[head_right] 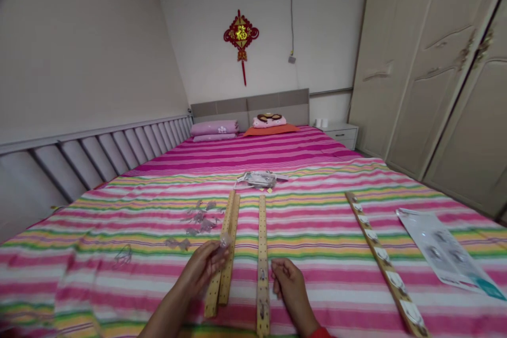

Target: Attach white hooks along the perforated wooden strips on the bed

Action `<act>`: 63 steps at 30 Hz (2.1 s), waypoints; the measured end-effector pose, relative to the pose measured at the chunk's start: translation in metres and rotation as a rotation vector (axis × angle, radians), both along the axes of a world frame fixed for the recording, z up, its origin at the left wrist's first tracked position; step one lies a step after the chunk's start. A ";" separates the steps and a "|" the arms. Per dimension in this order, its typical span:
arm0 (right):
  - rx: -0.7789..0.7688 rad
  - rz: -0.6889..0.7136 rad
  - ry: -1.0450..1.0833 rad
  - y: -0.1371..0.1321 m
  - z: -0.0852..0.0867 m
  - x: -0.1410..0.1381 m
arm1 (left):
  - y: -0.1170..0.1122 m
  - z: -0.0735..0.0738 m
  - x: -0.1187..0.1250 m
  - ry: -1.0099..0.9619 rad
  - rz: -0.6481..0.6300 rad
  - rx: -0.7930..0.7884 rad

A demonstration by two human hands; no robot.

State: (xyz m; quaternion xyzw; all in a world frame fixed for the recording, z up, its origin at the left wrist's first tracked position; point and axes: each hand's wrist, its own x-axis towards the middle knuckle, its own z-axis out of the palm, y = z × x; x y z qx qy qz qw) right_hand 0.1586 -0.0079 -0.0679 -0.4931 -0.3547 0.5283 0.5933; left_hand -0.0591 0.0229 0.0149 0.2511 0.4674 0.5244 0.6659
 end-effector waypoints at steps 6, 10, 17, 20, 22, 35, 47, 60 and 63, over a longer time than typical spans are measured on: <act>0.015 0.023 0.084 -0.005 0.011 0.003 | -0.019 -0.005 0.052 -0.055 -0.060 -0.115; 0.020 0.047 0.108 -0.010 0.018 0.002 | -0.030 -0.004 0.070 -0.303 -0.193 -0.302; 0.231 0.025 -0.087 -0.020 0.037 0.005 | -0.032 -0.007 0.076 -0.315 -0.248 -0.429; 0.421 0.017 -0.328 -0.028 0.048 0.007 | -0.033 -0.007 0.076 -0.236 -0.218 -0.403; 0.511 0.012 -0.429 -0.032 0.052 0.006 | -0.034 -0.005 0.077 -0.184 -0.201 -0.369; 0.025 -0.033 0.244 -0.029 0.036 -0.012 | -0.035 -0.020 0.082 0.329 -0.175 0.237; -0.021 0.049 0.244 -0.028 0.029 -0.015 | -0.028 -0.022 0.081 0.407 -0.176 0.328; 0.080 -0.038 0.105 0.016 0.031 -0.005 | 0.013 -0.023 0.078 0.456 -0.209 0.298; 0.071 -0.050 0.066 0.025 0.028 -0.005 | 0.019 -0.026 0.080 0.430 -0.186 0.267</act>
